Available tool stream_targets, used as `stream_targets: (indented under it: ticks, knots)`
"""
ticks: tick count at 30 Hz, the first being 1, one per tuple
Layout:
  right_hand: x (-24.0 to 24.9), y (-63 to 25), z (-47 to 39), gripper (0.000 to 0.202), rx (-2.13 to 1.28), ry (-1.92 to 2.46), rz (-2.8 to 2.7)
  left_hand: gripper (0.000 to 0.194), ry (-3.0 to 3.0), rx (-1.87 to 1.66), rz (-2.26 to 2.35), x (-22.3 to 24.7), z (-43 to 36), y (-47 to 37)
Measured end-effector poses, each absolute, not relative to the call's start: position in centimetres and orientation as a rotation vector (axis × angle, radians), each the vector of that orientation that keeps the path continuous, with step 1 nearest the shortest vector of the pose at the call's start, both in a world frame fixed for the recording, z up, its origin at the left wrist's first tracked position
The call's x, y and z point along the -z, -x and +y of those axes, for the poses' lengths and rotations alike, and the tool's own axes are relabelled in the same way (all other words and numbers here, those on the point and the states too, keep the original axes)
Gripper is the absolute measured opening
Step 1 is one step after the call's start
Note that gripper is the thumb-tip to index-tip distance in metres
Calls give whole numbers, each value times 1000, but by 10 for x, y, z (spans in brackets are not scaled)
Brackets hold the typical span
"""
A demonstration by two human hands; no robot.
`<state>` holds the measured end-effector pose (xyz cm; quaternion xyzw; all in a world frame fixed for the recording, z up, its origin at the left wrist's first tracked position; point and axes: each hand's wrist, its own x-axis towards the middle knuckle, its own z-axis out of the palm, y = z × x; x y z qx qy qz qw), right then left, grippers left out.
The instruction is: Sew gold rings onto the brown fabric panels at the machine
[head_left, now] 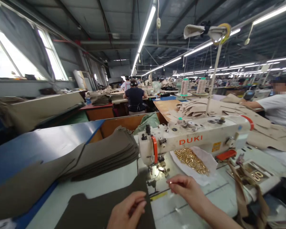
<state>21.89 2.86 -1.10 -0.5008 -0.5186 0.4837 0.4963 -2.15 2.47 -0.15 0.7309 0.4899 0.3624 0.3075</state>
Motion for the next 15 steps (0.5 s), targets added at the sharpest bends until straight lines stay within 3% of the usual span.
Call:
stream_targets:
  ticks: [6,15]
  knots:
    - [19,-161,10,34,-1361,1092,-1220,16,-2162,-1225,1319,-6,1,1]
    - [4,-157,-1,32,-1271,1075,-1324,18,-2252,-1286,1405,-9,-2,2]
